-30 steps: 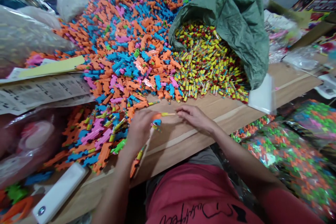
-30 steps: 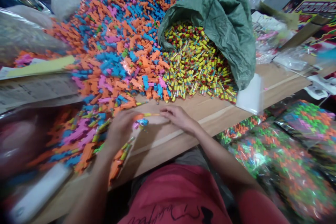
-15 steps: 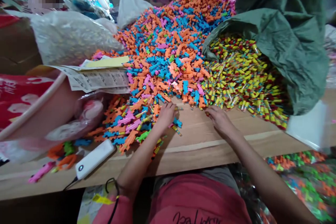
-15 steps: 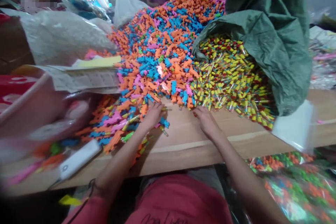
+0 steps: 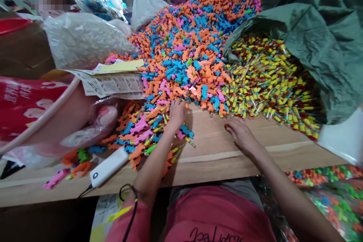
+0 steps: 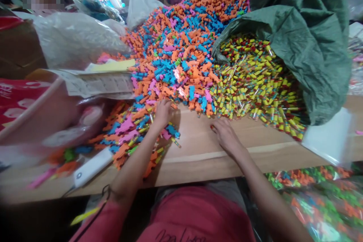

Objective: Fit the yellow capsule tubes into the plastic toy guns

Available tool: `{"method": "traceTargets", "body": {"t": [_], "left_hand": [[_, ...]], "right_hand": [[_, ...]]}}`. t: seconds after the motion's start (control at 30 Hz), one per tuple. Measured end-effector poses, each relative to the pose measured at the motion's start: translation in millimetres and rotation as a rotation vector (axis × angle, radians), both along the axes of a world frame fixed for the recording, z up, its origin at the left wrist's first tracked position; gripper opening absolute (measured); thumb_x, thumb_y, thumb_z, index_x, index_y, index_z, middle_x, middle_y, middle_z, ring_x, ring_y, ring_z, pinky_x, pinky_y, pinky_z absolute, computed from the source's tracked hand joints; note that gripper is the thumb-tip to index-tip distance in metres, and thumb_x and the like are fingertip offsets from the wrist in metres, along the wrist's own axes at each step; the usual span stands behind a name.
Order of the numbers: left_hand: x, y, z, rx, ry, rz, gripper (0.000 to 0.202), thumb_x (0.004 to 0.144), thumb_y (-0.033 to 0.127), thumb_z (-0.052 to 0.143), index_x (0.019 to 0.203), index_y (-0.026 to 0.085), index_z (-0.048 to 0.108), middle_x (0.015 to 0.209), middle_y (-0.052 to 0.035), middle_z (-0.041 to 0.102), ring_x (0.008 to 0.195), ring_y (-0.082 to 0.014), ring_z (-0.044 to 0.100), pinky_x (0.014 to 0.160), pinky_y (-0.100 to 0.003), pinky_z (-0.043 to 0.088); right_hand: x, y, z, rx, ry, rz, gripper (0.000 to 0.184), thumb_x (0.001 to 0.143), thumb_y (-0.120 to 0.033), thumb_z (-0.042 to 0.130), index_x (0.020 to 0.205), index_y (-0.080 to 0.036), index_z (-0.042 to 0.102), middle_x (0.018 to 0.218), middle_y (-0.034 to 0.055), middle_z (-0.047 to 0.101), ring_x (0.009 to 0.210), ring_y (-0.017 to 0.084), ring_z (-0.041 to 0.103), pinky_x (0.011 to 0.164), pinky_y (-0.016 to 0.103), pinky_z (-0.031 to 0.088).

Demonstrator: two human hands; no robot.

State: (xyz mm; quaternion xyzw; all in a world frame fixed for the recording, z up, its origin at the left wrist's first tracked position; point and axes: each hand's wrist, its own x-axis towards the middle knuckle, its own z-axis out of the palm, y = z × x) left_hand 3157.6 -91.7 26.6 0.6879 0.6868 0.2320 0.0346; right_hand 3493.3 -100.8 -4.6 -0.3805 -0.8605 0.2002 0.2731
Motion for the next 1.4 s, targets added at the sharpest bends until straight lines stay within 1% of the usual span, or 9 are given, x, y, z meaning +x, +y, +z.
{"method": "traceTargets", "body": {"t": [0.13, 0.27, 0.37, 0.43, 0.6, 0.83, 1.03, 1.27, 1.4], "left_hand": [[1.5, 22.7, -1.9, -0.056, 0.018, 0.123, 0.025, 0.089, 0.010, 0.060, 0.104, 0.020, 0.077, 0.120, -0.0151, 0.064, 0.118, -0.0354, 0.052, 0.098, -0.049, 0.045], [21.4, 9.2, -1.9, -0.017, -0.041, -0.066, 0.012, 0.089, 0.014, 0.065, 0.096, 0.019, 0.073, 0.113, -0.0122, 0.067, 0.114, -0.0320, 0.054, 0.098, -0.044, 0.044], [46.5, -13.8, 1.4, -0.060, -0.247, -0.196, 0.012, 0.093, 0.016, 0.062, 0.104, 0.017, 0.068, 0.096, -0.0079, 0.069, 0.093, -0.0243, 0.061, 0.086, -0.036, 0.048], [62.6, -29.4, 4.0, -0.071, -0.385, -0.260, 0.015, 0.096, 0.020, 0.060, 0.110, 0.017, 0.066, 0.094, -0.0062, 0.069, 0.086, -0.0213, 0.063, 0.080, -0.033, 0.048], [88.5, -53.6, 7.2, 0.028, -0.497, -0.414, 0.021, 0.100, 0.024, 0.058, 0.118, 0.019, 0.068, 0.115, -0.0095, 0.074, 0.107, -0.0240, 0.066, 0.095, -0.037, 0.051], [94.3, -59.3, 9.3, 0.042, -0.474, -0.441, 0.025, 0.101, 0.021, 0.056, 0.122, 0.020, 0.070, 0.115, -0.0101, 0.074, 0.110, -0.0247, 0.066, 0.096, -0.041, 0.051], [94.1, -60.1, 8.3, 0.072, -0.413, -0.448, 0.028, 0.099, 0.016, 0.054, 0.122, 0.018, 0.070, 0.112, -0.0102, 0.073, 0.107, -0.0247, 0.064, 0.093, -0.039, 0.051], [89.4, -60.8, 10.3, 0.058, -0.288, -0.492, 0.036, 0.099, 0.012, 0.047, 0.126, 0.018, 0.070, 0.114, -0.0119, 0.072, 0.108, -0.0257, 0.060, 0.094, -0.041, 0.051], [87.8, -62.9, 14.4, 0.112, -0.189, -0.586, 0.042, 0.099, 0.010, 0.042, 0.131, 0.019, 0.069, 0.114, -0.0119, 0.072, 0.106, -0.0248, 0.059, 0.092, -0.040, 0.050]], "right_hand": [[-1.6, -9.5, 7.6, -0.024, 0.058, -0.029, 0.022, 0.101, -0.027, 0.053, 0.108, -0.023, 0.073, 0.107, 0.0133, 0.073, 0.107, 0.034, 0.060, 0.097, 0.051, 0.047], [-7.5, -19.1, 17.6, -0.142, 0.170, -0.082, 0.027, 0.103, -0.031, 0.050, 0.121, -0.023, 0.068, 0.115, 0.0122, 0.070, 0.110, 0.030, 0.062, 0.099, 0.048, 0.048], [-19.0, -22.6, 24.5, -0.243, 0.288, -0.133, 0.027, 0.103, -0.034, 0.050, 0.120, -0.022, 0.068, 0.114, 0.0116, 0.067, 0.109, 0.028, 0.063, 0.098, 0.044, 0.050], [-27.3, -22.9, 27.0, -0.328, 0.361, -0.161, 0.026, 0.102, -0.037, 0.053, 0.117, -0.021, 0.068, 0.111, 0.0105, 0.066, 0.107, 0.026, 0.063, 0.096, 0.041, 0.050], [-38.7, -26.0, 27.7, -0.548, 0.541, -0.116, 0.031, 0.099, -0.040, 0.060, 0.122, -0.021, 0.069, 0.121, 0.0083, 0.070, 0.107, 0.022, 0.065, 0.096, 0.036, 0.052], [-36.2, -30.9, 27.2, -0.636, 0.600, -0.102, 0.036, 0.096, -0.043, 0.067, 0.124, -0.022, 0.073, 0.124, 0.0078, 0.073, 0.114, 0.024, 0.066, 0.103, 0.039, 0.051], [-36.8, -31.2, 34.8, -0.605, 0.556, -0.095, 0.036, 0.095, -0.042, 0.066, 0.123, -0.022, 0.075, 0.124, 0.0086, 0.073, 0.112, 0.024, 0.066, 0.101, 0.039, 0.051], [-36.8, -32.5, 38.4, -0.778, 0.555, -0.119, 0.040, 0.091, -0.045, 0.065, 0.120, -0.019, 0.076, 0.099, 0.0052, 0.076, 0.080, 0.019, 0.064, 0.069, 0.029, 0.051], [-33.1, -28.6, 40.7, -0.783, 0.500, -0.105, 0.034, 0.092, -0.041, 0.062, 0.112, -0.017, 0.075, 0.083, 0.0014, 0.071, 0.069, 0.016, 0.058, 0.064, 0.028, 0.046]]}}
